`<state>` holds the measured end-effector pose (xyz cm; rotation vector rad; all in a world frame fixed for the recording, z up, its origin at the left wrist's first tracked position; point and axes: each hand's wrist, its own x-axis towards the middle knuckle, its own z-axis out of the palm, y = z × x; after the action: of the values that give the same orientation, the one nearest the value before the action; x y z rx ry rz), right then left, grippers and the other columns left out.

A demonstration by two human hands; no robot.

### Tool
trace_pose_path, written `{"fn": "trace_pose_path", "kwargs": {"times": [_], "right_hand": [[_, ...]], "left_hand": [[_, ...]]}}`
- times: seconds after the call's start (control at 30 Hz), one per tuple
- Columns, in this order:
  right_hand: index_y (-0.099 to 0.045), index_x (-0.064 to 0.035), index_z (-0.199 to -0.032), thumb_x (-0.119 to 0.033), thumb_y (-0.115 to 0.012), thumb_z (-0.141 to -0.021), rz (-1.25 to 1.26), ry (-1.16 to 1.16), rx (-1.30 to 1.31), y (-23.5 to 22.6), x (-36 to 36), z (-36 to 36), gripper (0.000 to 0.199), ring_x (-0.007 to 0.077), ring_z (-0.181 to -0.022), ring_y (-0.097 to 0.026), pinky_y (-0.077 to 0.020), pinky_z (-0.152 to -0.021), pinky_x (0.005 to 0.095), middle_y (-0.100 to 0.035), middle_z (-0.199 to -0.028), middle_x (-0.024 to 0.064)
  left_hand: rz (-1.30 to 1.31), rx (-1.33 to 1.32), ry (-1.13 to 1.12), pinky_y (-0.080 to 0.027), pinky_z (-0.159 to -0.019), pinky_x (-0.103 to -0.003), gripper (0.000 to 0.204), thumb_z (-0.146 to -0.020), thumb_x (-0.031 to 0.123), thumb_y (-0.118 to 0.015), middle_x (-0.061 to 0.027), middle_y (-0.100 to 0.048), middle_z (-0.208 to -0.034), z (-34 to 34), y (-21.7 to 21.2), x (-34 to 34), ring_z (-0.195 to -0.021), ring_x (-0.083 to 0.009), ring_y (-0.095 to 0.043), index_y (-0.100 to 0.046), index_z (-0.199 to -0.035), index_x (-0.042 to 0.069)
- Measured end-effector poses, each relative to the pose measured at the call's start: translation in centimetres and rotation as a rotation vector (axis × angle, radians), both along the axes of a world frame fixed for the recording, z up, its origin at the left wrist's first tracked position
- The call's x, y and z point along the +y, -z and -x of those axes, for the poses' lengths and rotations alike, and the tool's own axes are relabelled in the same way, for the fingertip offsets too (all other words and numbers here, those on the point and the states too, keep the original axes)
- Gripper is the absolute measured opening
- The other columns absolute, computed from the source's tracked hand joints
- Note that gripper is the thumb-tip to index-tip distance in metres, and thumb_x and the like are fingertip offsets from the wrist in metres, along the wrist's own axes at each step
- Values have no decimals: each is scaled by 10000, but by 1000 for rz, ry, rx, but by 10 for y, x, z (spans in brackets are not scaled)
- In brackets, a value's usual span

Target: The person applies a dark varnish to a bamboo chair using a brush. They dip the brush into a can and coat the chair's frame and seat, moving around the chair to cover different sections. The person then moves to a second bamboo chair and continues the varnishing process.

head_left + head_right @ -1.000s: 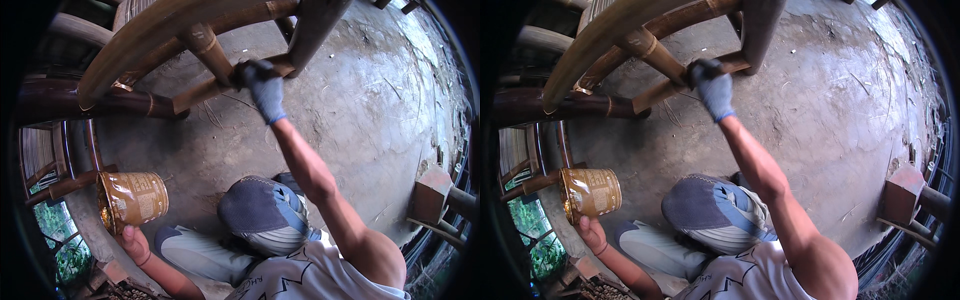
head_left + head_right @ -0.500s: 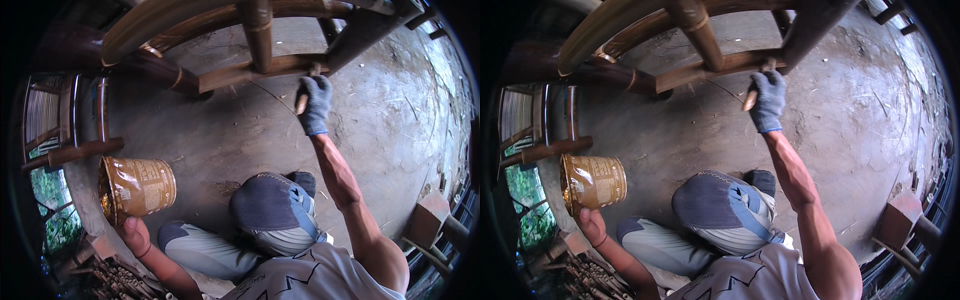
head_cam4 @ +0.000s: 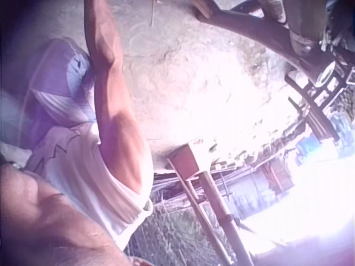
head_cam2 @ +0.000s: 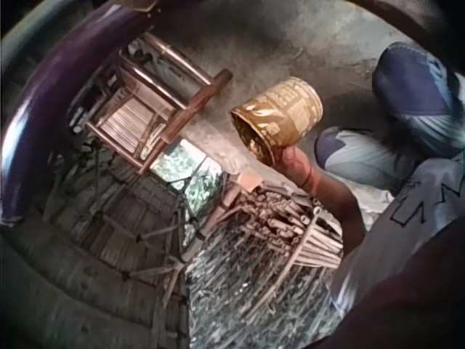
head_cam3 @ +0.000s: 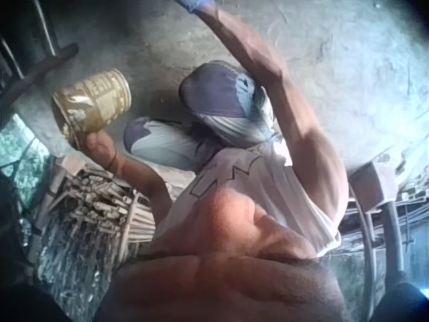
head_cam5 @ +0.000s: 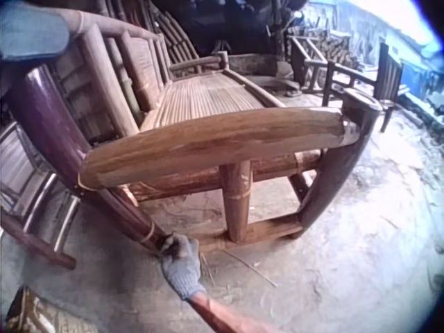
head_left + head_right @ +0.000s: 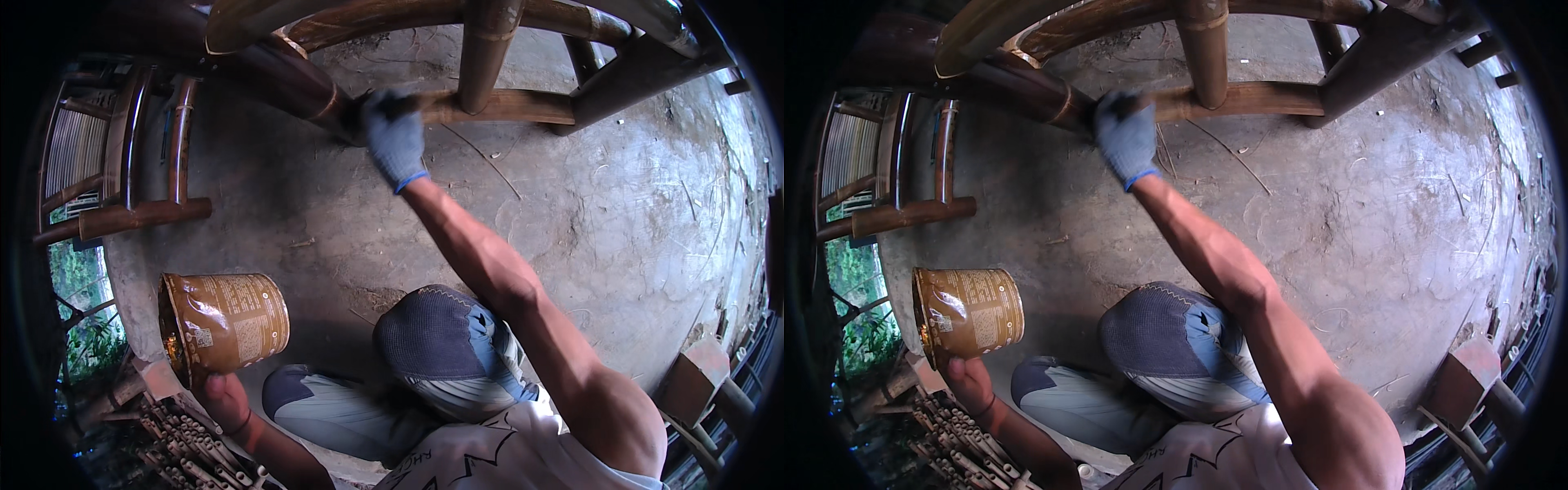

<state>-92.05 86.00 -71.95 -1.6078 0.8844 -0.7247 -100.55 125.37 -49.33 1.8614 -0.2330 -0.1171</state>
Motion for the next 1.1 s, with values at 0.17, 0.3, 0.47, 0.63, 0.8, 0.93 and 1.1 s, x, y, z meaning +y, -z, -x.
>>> {"fn": "trace_pose_path", "kwargs": {"times": [0.17,0.3,0.47,0.63,0.8,0.93,1.1], "right_hand": [[-689,-64,-838,-157,-620,-848,637,-107,260,-49,-48,24,116,401,-816,-683,-557,-677,497,-643,-908,234],[-704,-83,-886,-129,-662,-794,973,-343,466,-40,-70,58,111,357,-838,-667,-547,-683,468,-625,-923,189],[-649,-80,-908,-155,-677,-782,1020,-310,149,-9,-29,55,150,365,-935,-616,-536,-729,480,-586,-973,175],[-624,-132,-960,-173,-603,-848,854,-635,34,52,28,62,120,380,-1041,-586,-534,-834,469,-575,-1174,153],[-621,-59,-1008,-80,-708,-830,296,-103,-251,95,44,79,199,296,-923,-629,-529,-832,377,-624,-1015,98],[-584,-100,-1164,-205,-613,-978,-1265,58,-677,98,19,67,215,237,-1020,-626,-538,-840,404,-627,-1142,92],[-594,-85,-1174,-296,-608,-980,-1435,512,-831,98,-39,84,287,229,-995,-617,-547,-840,399,-646,-1108,75]], "left_hand": [[-27,11,3,-268,-1185,-480,799,-831,438,-673,-155,-419,-1470,4,-1,4,-1383,-306,-387,-423,-1443,-10],[-9,19,-2,-259,-1190,-483,795,-826,421,-677,-151,-417,-1476,4,0,2,-1389,-306,-383,-422,-1444,-7],[51,22,-52,-262,-1192,-477,757,-802,383,-696,-143,-443,-1464,4,-2,-2,-1380,-298,-398,-467,-1408,-9],[42,13,-98,-288,-1180,-477,700,-771,343,-731,-139,-499,-1421,5,-10,-14,-1342,-295,-446,-545,-1346,-12],[-200,-141,-47,-369,-1102,-445,674,-893,499,-622,-179,-558,-1342,6,-15,-9,-1269,-310,-510,-589,-1276,-54],[-171,-76,15,-321,-1161,-468,745,-867,382,-690,-129,-456,-1464,-3,-21,9,-1361,-288,-430,-416,-1448,3],[125,9,74,-338,-1162,-495,766,-851,270,-721,-117,-452,-1489,-5,-25,-18,-1369,-291,-435,-382,-1493,23]]}}
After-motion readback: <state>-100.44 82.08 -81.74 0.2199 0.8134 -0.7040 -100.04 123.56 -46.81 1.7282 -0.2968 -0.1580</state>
